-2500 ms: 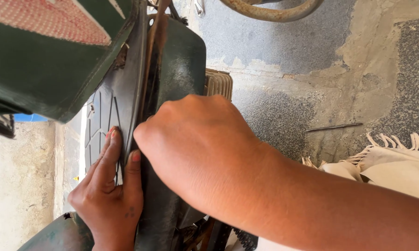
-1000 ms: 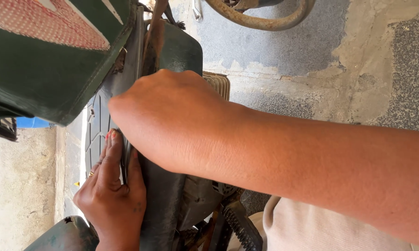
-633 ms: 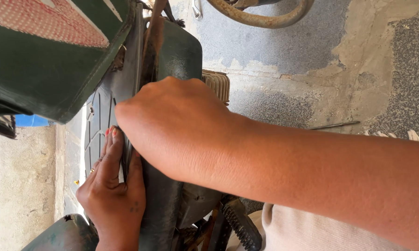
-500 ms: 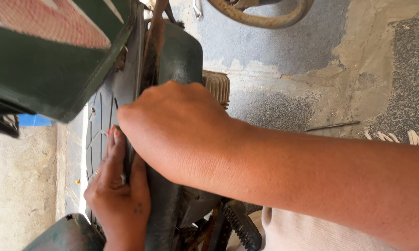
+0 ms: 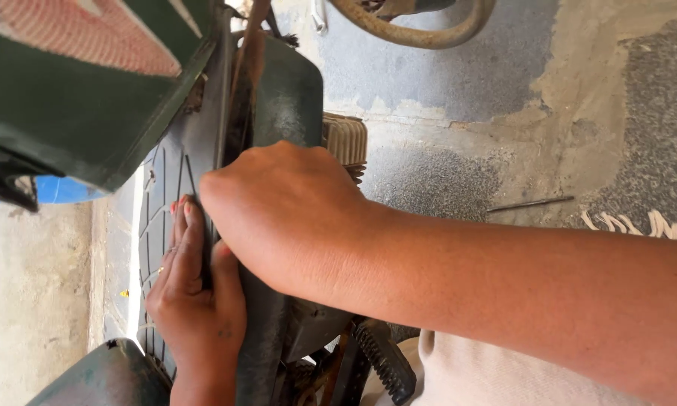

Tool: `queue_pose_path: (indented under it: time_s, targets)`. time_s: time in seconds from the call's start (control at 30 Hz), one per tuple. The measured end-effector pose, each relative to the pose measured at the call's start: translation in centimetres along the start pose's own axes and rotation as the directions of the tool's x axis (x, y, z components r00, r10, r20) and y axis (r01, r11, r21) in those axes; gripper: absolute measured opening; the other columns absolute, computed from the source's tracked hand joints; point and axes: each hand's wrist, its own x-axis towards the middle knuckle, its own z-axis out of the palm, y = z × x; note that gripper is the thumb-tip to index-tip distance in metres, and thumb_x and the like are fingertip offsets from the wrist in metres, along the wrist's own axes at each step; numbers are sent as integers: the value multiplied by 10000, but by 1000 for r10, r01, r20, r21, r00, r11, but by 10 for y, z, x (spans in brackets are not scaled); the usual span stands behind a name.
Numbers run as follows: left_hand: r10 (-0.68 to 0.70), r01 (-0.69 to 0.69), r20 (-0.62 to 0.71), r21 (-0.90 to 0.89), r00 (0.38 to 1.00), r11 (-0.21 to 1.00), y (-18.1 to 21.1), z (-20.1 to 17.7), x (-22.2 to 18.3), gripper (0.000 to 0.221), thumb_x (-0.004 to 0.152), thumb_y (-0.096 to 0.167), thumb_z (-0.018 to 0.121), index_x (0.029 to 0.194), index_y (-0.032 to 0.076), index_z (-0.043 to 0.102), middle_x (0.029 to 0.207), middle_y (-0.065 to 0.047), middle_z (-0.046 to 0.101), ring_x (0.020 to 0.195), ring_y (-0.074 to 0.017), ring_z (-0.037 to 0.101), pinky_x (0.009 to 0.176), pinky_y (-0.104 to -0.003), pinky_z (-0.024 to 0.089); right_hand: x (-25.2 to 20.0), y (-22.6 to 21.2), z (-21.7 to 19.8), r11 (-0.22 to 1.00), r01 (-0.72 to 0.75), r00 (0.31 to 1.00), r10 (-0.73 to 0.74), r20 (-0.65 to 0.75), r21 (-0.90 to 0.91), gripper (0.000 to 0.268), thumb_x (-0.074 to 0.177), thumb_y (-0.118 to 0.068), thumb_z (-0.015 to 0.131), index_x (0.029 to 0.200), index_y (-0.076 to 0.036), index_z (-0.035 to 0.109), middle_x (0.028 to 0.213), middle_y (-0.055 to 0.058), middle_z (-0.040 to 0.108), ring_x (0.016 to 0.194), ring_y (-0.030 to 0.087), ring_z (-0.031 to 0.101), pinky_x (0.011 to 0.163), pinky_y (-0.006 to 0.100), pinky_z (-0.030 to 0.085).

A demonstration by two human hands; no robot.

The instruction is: The person works on the footboard of a TVS XL100 moped, prying at the edge of the rubber floor panel with a flat pry tool and working on its fasteners by hand, moving around the panel to loosen it from the body.

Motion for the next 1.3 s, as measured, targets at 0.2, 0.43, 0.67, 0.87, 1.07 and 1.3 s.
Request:
queue_pose_path:
  time_s: [0.2, 0.43, 0.67, 0.87, 1.07, 1.3]
  targets:
    - [-85, 86, 14, -133, 996, 987, 2, 2, -1, 376, 1103, 101, 546, 1445, -54, 570, 1519, -246, 566, 1510, -379, 471, 1199, -438, 420, -6, 3, 7, 998, -36, 997, 39, -66, 51, 148, 828, -160, 663, 761, -40, 720, 755, 174, 733, 713, 353, 754, 581, 490, 596]
    - [-85, 85, 7, -162, 996, 983, 3, 1, 1, 390, 1057, 76, 608, 1420, -64, 583, 1517, -242, 563, 1525, -367, 449, 1219, -431, 391, -20, 0, 19, 989, -99, 992, 107, -72, 107, 151, 865, -177, 644, 810, -52, 709, 728, 168, 724, 687, 361, 745, 584, 491, 593]
    - [-216, 225, 63, -318, 974, 921, 6, -5, 3, 425, 1009, 72, 661, 1410, -43, 583, 1533, -215, 548, 1536, -335, 421, 1231, -412, 342, -18, -3, 18, 992, -88, 995, 92, -32, 95, 146, 909, -153, 611, 871, -38, 692, 726, 162, 725, 692, 335, 759, 597, 473, 606]
    - [-260, 264, 63, -371, 964, 890, -2, -1, -1, 443, 982, 78, 678, 1402, -32, 592, 1537, -209, 535, 1546, -349, 368, 1264, -434, 267, -18, 0, 23, 998, -57, 994, 57, -93, 11, 118, 838, -126, 647, 796, -54, 732, 761, 184, 726, 755, 371, 744, 644, 494, 594]
    - [-329, 315, 3, -290, 944, 904, 11, 2, -4, 418, 981, 123, 692, 1380, 19, 629, 1508, -159, 577, 1534, -350, 380, 1248, -483, 237, -32, -7, 33, 986, -71, 987, 91, -135, 148, 164, 943, -137, 590, 1011, -44, 707, 707, 186, 718, 669, 387, 728, 611, 514, 571]
    - [-375, 353, -31, -274, 926, 895, 7, 4, -4, 421, 936, 156, 734, 1340, 55, 672, 1467, -121, 607, 1506, -342, 410, 1234, -515, 211, -36, -18, 49, 976, -159, 960, 188, -208, 150, 276, 980, -201, 574, 1186, -56, 687, 684, 208, 708, 662, 417, 708, 614, 535, 558]
